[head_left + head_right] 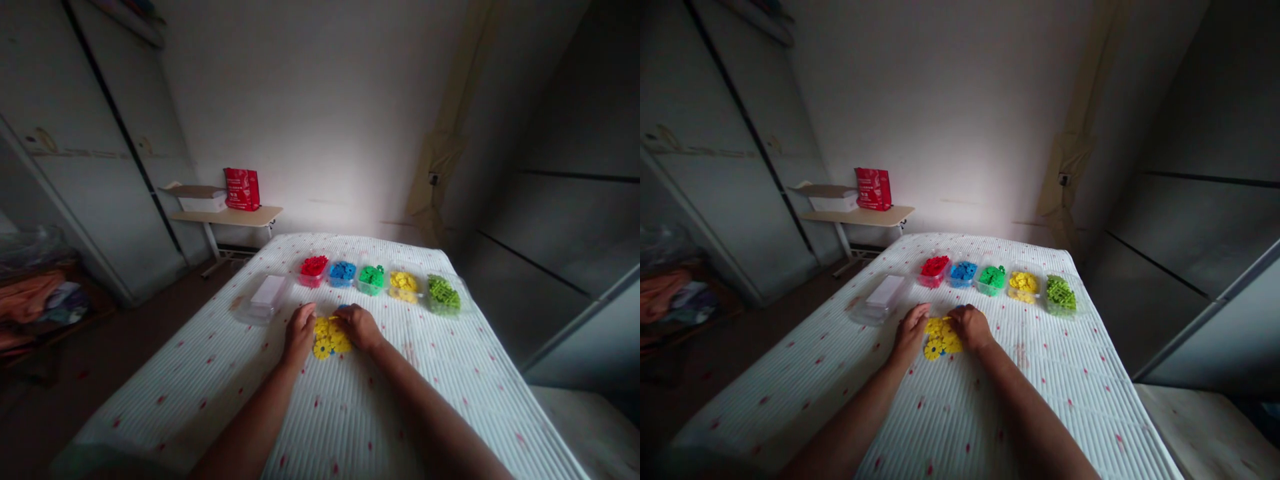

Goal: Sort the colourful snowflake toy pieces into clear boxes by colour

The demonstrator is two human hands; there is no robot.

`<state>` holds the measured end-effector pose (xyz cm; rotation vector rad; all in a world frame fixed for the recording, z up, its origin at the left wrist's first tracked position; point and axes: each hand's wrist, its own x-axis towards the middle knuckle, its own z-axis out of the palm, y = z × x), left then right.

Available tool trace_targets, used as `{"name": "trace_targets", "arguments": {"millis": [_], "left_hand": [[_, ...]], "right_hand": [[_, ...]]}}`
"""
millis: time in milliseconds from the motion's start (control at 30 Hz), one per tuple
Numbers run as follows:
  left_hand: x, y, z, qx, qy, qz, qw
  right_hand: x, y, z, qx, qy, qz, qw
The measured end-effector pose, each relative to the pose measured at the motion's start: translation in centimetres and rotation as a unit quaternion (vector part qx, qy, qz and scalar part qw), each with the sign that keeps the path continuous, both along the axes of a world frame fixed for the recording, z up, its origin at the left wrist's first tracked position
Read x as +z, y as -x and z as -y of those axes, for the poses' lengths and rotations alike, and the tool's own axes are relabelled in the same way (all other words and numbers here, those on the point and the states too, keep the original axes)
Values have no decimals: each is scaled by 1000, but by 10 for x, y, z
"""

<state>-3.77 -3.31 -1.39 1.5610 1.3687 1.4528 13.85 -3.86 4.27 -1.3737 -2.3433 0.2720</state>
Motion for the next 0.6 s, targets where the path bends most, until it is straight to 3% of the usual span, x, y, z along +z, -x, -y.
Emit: {"name": "trace_targets", "arguments": {"millis": [133,267,433,600], "left_hand": [[0,0,0,1,-5,7,1000],[-1,-1,-1,4,5,13,1000],[-2,-2,-1,4,8,9,1000],[-4,-1,-2,2,-4,11,1000]], "right_hand": [[13,-18,-6,-58,-49,-74,994],[35,-58,-19,-179,-126,-125,968],[54,-112,-38,-325,-161,-82,928],[52,-137,-46,-376,-136,-27,916]]}}
